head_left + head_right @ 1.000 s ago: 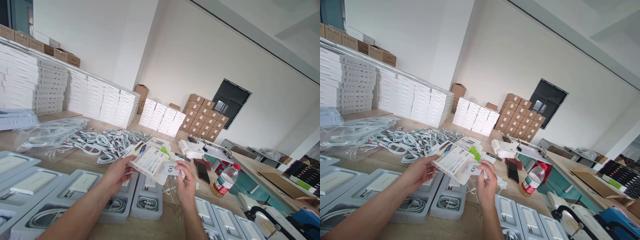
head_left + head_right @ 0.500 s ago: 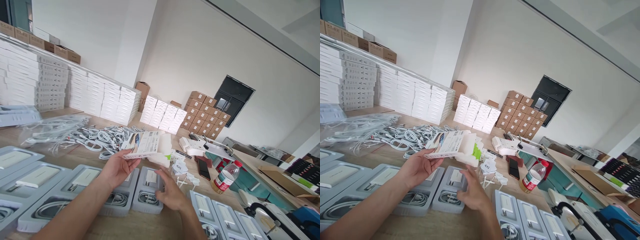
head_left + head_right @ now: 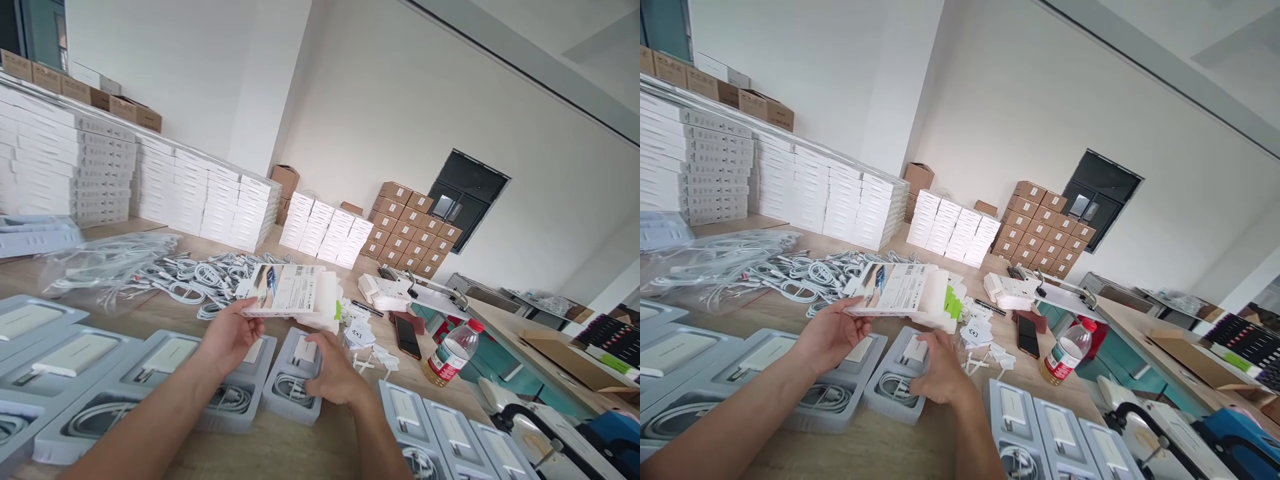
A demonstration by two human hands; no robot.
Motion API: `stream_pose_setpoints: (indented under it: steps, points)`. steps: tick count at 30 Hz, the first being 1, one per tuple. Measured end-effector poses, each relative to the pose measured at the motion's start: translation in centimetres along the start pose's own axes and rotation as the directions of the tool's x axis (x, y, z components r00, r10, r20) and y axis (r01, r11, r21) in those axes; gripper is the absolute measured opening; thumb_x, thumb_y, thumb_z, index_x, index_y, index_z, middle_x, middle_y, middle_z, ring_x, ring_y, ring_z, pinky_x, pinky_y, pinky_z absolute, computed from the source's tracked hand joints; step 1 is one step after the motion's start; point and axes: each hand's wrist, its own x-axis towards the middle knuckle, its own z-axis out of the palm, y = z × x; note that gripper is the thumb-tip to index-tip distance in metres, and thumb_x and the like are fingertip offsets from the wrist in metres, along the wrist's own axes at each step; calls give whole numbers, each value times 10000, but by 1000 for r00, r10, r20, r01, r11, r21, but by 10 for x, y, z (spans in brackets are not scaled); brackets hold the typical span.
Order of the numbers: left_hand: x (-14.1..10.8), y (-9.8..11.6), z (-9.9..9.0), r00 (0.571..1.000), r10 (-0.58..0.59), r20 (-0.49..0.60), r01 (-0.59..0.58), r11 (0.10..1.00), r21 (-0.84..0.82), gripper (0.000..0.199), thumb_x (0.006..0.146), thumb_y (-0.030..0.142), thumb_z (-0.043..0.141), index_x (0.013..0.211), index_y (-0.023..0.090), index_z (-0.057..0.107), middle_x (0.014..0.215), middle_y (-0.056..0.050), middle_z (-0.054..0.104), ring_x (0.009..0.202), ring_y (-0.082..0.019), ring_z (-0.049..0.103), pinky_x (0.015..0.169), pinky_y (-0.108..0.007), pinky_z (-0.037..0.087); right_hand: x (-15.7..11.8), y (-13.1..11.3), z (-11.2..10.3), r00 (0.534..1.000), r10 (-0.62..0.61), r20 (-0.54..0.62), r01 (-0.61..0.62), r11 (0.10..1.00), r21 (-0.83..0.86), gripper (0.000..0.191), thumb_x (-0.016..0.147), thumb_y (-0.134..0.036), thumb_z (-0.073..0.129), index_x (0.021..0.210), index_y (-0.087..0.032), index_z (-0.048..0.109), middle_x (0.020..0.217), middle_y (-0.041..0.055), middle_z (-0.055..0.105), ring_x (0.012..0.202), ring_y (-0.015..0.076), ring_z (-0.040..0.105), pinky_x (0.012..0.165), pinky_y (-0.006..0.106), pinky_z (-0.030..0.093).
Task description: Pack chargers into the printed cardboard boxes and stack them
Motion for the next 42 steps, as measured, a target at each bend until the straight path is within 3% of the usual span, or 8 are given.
stream_pose_setpoints:
  steps: [6, 10, 17, 20, 24, 37, 39, 42]
  points:
    - [10, 4, -8, 986, 125, -113, -130, 991, -34, 78, 820, 112, 588, 858, 155, 642, 767, -18, 705, 531, -91, 608, 441, -176, 495, -19, -1, -13, 974, -18, -225, 51, 989, 141, 742, 551, -112, 662, 1255, -289, 508, 1319, 39, 417, 1294, 255, 415, 1133, 389, 298]
    - [11, 1, -11, 983, 149, -106, -145, 988, 45, 126, 761, 90, 660, 860, 165, 638, 800, -9, 708, 549, -88, 618, 465, -174, 505, -25, 4, -29, 906, 61, -419, 74, 951, 300, 705, 614, -200, 690, 1283, -286, 485, 1321, 45, 439, 1257, 257, 465, 1100, 395, 352]
    - [-5, -21, -4, 987, -121, 106, 91, 964, 251, 159, 712, 52, 719, 839, 133, 666, 836, -96, 748, 616, -154, 678, 523, -238, 567, -21, 36, -50, 508, 412, -756, -134, 905, 403, 678, 587, -433, 751, 1214, -267, 554, 1199, 77, 468, 1200, 324, 466, 1033, 462, 389]
    - [-14, -27, -1, 959, -207, 194, 140, 940, 311, 251, 694, 62, 756, 909, 160, 673, 916, -92, 764, 721, -180, 717, 609, -260, 596, -22, 44, -52, 431, 415, -801, -230, 909, 347, 662, 591, -441, 729, 1203, -251, 564, 1152, 89, 492, 1242, 349, 416, 1045, 482, 358]
    - [-20, -28, 0, 935, -257, 246, 158, 920, 360, 356, 633, 102, 835, 951, 170, 691, 983, -97, 768, 792, -206, 732, 659, -277, 605, -21, 48, -50, 425, 413, -805, -313, 902, 298, 690, 605, -461, 728, 1230, -236, 543, 1170, 109, 501, 1256, 365, 392, 1052, 492, 332]
    - [-20, -28, -3, 922, -254, 293, 132, 917, 377, 452, 547, 141, 913, 950, 158, 709, 1009, -112, 775, 901, -236, 740, 734, -278, 607, -19, 47, -39, 451, 281, -847, -286, 945, 161, 642, 699, -530, 724, 1251, -260, 537, 1275, 145, 444, 1287, 395, 350, 1058, 535, 311]
    - [-20, -28, -4, 917, -265, 300, 138, 912, 385, 479, 543, 153, 918, 972, 159, 705, 1031, -117, 771, 933, -250, 736, 757, -292, 609, -19, 40, -39, 488, 268, -831, -213, 959, 185, 666, 679, -541, 743, 1244, -238, 561, 1319, 159, 444, 1307, 397, 345, 1078, 534, 301]
    - [-20, -29, -5, 924, -242, 296, 124, 922, 366, 499, 541, 126, 914, 993, 172, 706, 1069, -114, 764, 984, -266, 725, 782, -308, 613, -19, 26, -37, 621, 240, -746, 21, 947, 322, 643, 758, -574, 672, 1277, -213, 550, 1367, 152, 495, 1300, 349, 418, 1092, 503, 322]
